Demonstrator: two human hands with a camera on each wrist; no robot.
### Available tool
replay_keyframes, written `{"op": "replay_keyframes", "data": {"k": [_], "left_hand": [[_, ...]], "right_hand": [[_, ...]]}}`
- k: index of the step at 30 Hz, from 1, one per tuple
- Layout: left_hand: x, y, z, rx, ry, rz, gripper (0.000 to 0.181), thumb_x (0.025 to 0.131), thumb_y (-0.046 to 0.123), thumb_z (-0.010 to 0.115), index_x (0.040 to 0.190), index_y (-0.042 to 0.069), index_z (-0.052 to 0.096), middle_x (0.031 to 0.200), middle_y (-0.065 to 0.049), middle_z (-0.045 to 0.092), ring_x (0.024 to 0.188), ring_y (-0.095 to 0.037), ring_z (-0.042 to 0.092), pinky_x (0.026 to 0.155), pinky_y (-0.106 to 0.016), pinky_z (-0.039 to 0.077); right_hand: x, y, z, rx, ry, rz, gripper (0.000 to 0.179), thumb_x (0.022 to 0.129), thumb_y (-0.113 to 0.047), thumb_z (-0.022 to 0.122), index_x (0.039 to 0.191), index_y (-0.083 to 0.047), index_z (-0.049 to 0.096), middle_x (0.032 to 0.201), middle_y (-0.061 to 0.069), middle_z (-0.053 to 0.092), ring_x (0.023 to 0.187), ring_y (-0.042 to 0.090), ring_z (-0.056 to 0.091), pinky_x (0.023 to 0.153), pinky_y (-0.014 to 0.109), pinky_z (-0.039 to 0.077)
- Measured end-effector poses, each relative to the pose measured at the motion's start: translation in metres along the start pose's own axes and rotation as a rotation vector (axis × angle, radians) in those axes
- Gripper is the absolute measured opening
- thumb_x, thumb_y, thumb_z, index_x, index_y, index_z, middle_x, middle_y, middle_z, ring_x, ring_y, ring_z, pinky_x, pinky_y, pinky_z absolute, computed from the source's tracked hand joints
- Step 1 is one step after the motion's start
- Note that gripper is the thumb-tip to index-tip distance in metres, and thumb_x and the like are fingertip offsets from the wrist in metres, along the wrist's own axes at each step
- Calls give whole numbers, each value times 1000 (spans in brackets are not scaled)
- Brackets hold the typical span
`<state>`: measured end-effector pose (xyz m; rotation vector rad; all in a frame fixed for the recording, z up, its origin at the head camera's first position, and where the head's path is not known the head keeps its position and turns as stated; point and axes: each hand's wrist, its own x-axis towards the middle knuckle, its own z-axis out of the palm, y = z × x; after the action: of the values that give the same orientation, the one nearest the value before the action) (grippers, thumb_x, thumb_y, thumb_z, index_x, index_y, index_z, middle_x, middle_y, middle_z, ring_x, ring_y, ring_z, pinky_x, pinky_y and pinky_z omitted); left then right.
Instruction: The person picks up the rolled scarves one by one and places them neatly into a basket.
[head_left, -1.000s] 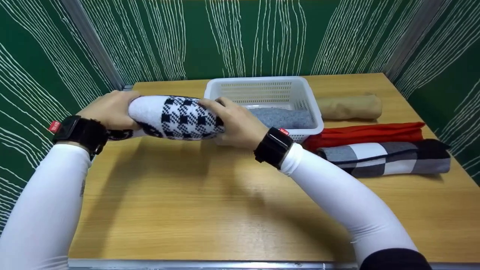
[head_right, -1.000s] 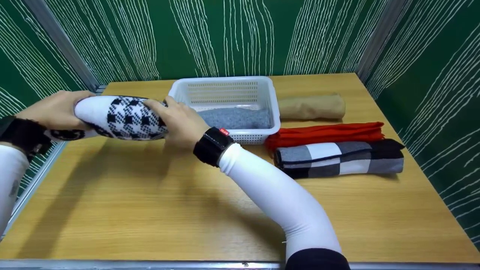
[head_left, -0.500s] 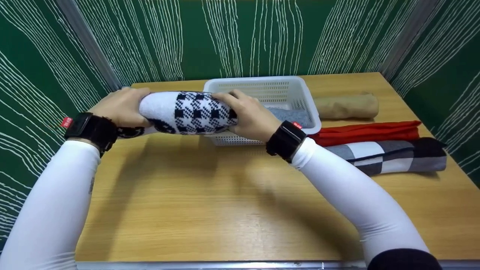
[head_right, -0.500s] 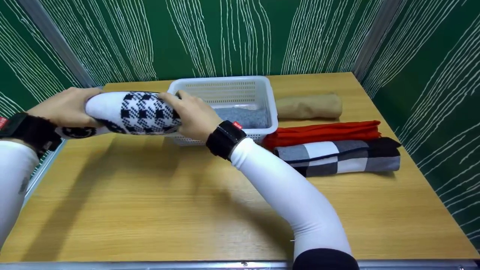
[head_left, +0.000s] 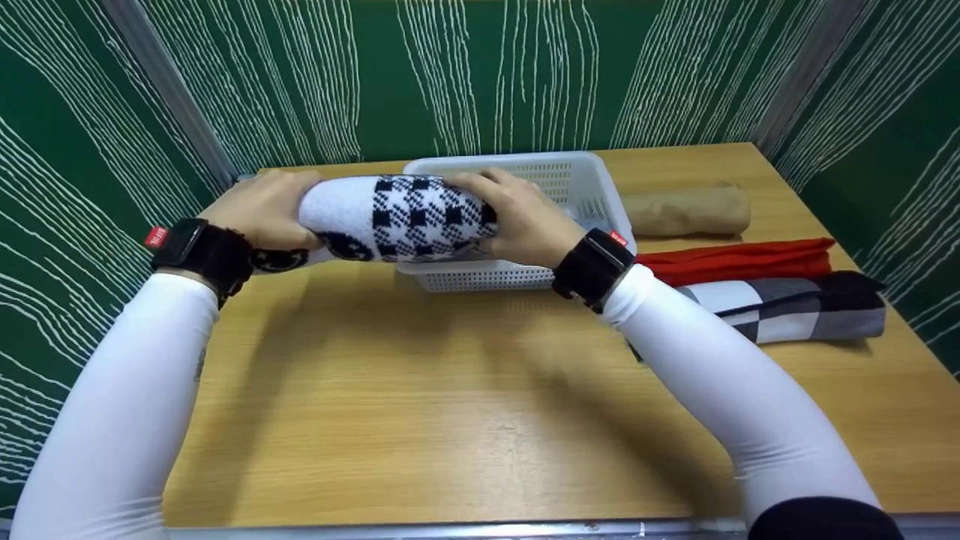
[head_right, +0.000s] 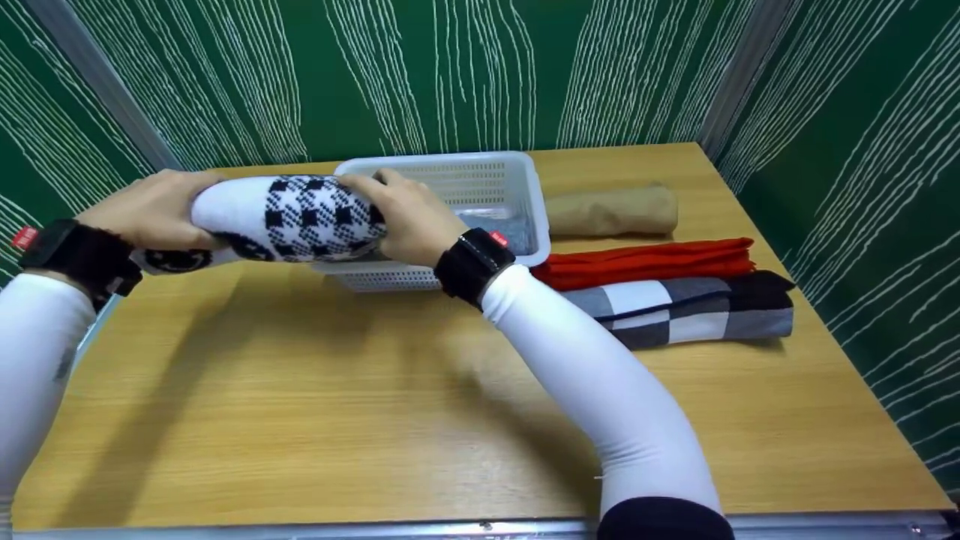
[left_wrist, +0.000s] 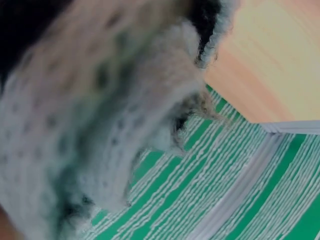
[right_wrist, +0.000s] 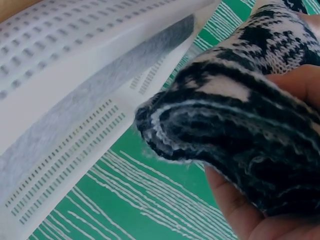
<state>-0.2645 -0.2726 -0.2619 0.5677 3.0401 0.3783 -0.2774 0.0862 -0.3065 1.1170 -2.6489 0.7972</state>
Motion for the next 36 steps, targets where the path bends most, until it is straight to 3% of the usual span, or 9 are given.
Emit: {"op": "replay_keyframes", "data": {"k": [10,15,23,29,36], "left_hand": [[11,17,-1,-20,-38,1,57,75,18,84,127,12,64,124,-13,72,110,-36,69,97,-62,59],[17,24,-1,16,-47,12,61,75,22,85,131,13,64,125,-15,73,110,-36,70,95,-61,59],[27,35,-2,-10,-65,30,69,77,24,85,140,13,60,131,-17,71,113,-37,70,97,-61,60],[32,42,-3,-38,-76,13,79,79,23,85,148,13,49,138,-20,66,118,-39,68,102,-60,58],[41,50,-2,-29,-63,29,75,80,22,84,146,13,49,136,-20,66,117,-38,66,103,-59,57]], "right_hand": [[-7,11,-20,-30,-30,31,95,78,1,88,162,-24,51,154,19,58,139,40,59,119,57,50],[-11,15,-28,-33,-30,55,97,78,2,87,163,-26,50,153,18,58,137,39,60,117,57,51],[-16,29,-40,-63,5,24,95,77,4,87,161,-25,53,143,15,64,131,34,64,112,53,56],[-18,38,-46,-69,12,27,95,77,3,87,160,-26,53,148,14,62,135,35,62,114,56,55],[-21,50,-54,-39,2,24,94,78,6,86,161,-22,53,151,17,60,138,38,59,116,59,53]]}}
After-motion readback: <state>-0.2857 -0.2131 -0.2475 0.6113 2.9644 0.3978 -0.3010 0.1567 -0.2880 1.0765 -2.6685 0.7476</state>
